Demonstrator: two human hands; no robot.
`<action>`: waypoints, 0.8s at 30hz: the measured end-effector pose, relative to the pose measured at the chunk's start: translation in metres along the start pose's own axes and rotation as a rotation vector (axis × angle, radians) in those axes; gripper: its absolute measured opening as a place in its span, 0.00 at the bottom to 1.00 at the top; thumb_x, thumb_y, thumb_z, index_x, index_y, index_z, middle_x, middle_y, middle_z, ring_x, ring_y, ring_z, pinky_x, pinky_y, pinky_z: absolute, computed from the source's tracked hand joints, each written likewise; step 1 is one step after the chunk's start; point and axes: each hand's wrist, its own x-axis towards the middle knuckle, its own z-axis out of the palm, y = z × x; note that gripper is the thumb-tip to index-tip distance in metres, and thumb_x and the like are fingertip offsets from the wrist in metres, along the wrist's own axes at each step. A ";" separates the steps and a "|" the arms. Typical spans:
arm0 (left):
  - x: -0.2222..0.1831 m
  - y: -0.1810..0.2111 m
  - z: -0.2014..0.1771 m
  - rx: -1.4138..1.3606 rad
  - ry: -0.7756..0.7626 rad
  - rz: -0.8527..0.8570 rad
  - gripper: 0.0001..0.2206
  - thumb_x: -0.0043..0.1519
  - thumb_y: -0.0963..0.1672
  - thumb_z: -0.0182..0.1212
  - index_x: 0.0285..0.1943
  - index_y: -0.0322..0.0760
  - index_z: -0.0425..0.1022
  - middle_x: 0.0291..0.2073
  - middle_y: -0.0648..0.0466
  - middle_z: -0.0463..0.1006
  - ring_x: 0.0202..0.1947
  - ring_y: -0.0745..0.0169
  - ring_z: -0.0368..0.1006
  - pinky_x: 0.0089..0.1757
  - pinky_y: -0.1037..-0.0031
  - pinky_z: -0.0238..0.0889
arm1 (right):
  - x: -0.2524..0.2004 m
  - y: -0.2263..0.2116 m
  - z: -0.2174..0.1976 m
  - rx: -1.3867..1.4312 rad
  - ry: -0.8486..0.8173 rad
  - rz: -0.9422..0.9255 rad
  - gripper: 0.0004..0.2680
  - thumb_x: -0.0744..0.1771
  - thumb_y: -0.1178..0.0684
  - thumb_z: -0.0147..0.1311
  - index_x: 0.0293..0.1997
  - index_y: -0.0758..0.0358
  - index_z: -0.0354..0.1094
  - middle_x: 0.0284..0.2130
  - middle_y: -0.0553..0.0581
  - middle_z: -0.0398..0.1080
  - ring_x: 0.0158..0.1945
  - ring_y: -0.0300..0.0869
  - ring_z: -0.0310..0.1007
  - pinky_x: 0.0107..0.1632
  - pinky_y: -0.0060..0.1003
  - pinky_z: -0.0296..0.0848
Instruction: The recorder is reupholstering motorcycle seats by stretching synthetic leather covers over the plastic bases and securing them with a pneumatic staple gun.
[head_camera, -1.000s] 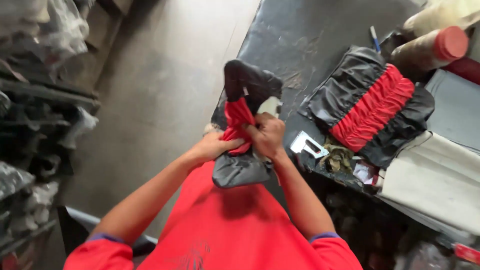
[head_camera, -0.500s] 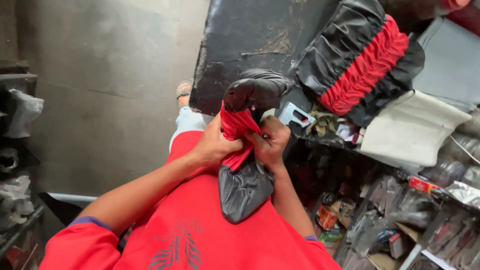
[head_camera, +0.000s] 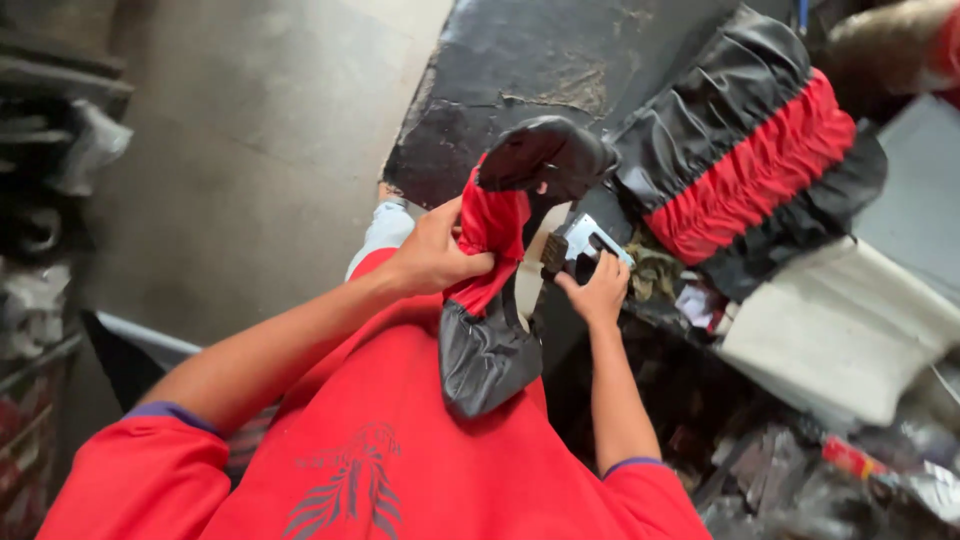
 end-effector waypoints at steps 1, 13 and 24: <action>-0.002 -0.002 0.006 0.008 0.033 0.000 0.27 0.49 0.43 0.68 0.61 0.33 0.72 0.48 0.52 0.82 0.49 0.64 0.79 0.53 0.70 0.70 | 0.003 -0.005 0.001 0.020 -0.010 -0.025 0.29 0.59 0.40 0.72 0.56 0.74 0.65 0.48 0.71 0.70 0.50 0.60 0.69 0.52 0.51 0.69; 0.012 0.005 0.047 0.275 0.128 0.089 0.27 0.47 0.46 0.69 0.57 0.32 0.73 0.46 0.42 0.81 0.50 0.48 0.79 0.53 0.64 0.70 | 0.027 0.006 -0.136 0.537 -1.049 0.720 0.27 0.58 0.60 0.55 0.67 0.61 0.63 0.32 0.60 0.64 0.33 0.55 0.54 0.38 0.53 0.51; 0.012 -0.002 0.076 0.405 0.111 -0.034 0.45 0.48 0.51 0.68 0.75 0.31 0.54 0.64 0.35 0.65 0.60 0.33 0.67 0.57 0.53 0.61 | 0.122 -0.268 -0.282 -0.044 -1.009 -0.293 0.22 0.60 0.54 0.62 0.61 0.64 0.65 0.50 0.68 0.74 0.53 0.59 0.73 0.52 0.46 0.71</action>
